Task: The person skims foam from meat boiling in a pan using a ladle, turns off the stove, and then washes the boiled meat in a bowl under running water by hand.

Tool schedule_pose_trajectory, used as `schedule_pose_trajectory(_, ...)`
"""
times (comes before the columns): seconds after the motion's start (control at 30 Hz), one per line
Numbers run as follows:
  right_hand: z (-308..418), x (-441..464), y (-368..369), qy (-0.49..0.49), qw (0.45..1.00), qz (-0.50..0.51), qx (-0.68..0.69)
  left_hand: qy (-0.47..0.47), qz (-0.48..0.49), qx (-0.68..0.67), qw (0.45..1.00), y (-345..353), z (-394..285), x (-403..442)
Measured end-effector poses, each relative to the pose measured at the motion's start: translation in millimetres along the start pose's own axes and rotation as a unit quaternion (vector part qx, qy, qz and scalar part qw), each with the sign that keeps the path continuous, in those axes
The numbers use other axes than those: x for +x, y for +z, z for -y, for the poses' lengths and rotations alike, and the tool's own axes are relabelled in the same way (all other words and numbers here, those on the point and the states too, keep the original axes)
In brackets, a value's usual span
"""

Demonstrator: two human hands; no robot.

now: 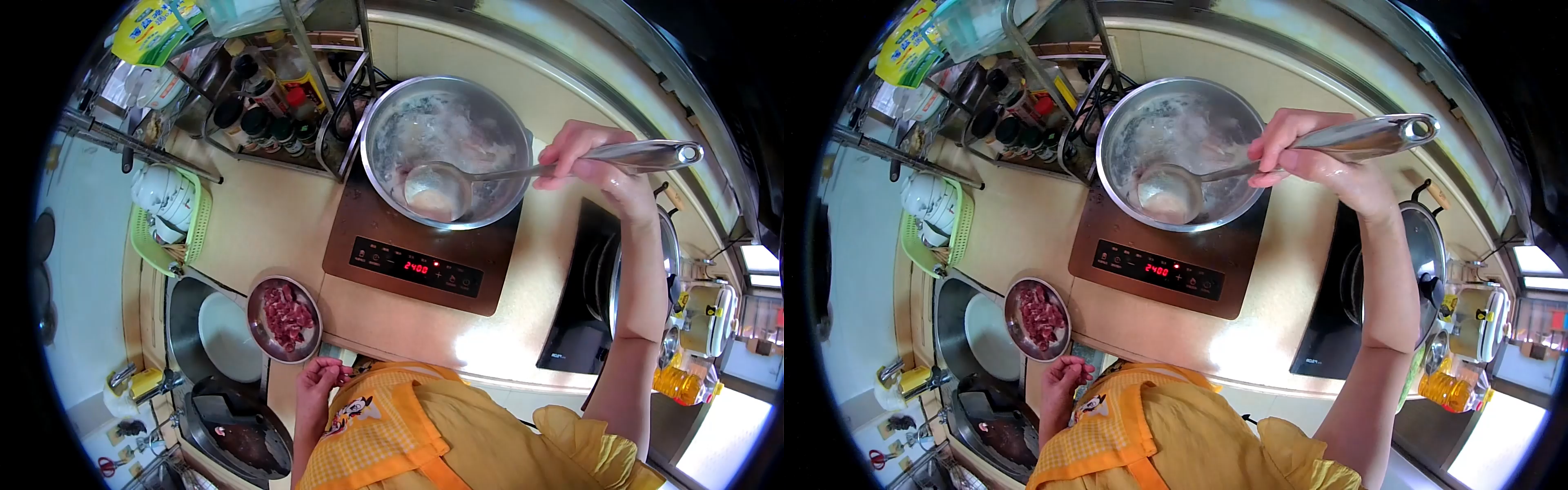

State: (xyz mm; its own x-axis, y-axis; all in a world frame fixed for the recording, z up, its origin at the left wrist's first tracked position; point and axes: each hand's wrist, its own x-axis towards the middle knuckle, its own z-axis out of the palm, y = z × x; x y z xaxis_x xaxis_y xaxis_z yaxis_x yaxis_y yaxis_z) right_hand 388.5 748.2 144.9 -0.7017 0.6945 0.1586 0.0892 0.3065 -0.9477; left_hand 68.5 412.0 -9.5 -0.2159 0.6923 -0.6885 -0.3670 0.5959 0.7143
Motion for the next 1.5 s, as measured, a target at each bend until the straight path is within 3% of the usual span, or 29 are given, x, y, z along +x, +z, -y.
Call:
schedule_pose_trajectory(0.23, 0, 23, 28, 0.050, 0.995, -0.021, 0.084, -0.004, -0.013, -0.006, 1.000, 0, 0, -4)
schedule_pose_trajectory(0.37, -14, 34, 33, 0.082, 0.983, -0.097, 0.131, 0.001, -0.017, -0.018, 1.000, 0, 0, -6)
schedule_pose_trajectory(0.67, -23, 47, 28, 0.030, 0.946, -0.244, 0.212, 0.028, -0.008, -0.023, 0.999, -6, 7, -13)
schedule_pose_trajectory(0.9, 19, 46, 25, -0.045, 0.952, -0.247, 0.173, 0.052, 0.001, -0.025, 0.998, -10, 8, -27)
schedule_pose_trajectory(1.17, 103, 47, 84, -0.082, 0.974, -0.197, 0.083, 0.102, 0.022, -0.058, 0.993, -41, 30, -46)
schedule_pose_trajectory(1.3, 121, 68, 146, -0.080, 0.982, -0.071, 0.155, 0.137, 0.024, -0.124, 0.983, -64, 47, -63)
schedule_pose_trajectory(1.5, 137, 112, 315, -0.052, 0.960, 0.107, 0.252, 0.170, -0.029, -0.189, 0.967, -103, 75, -98)
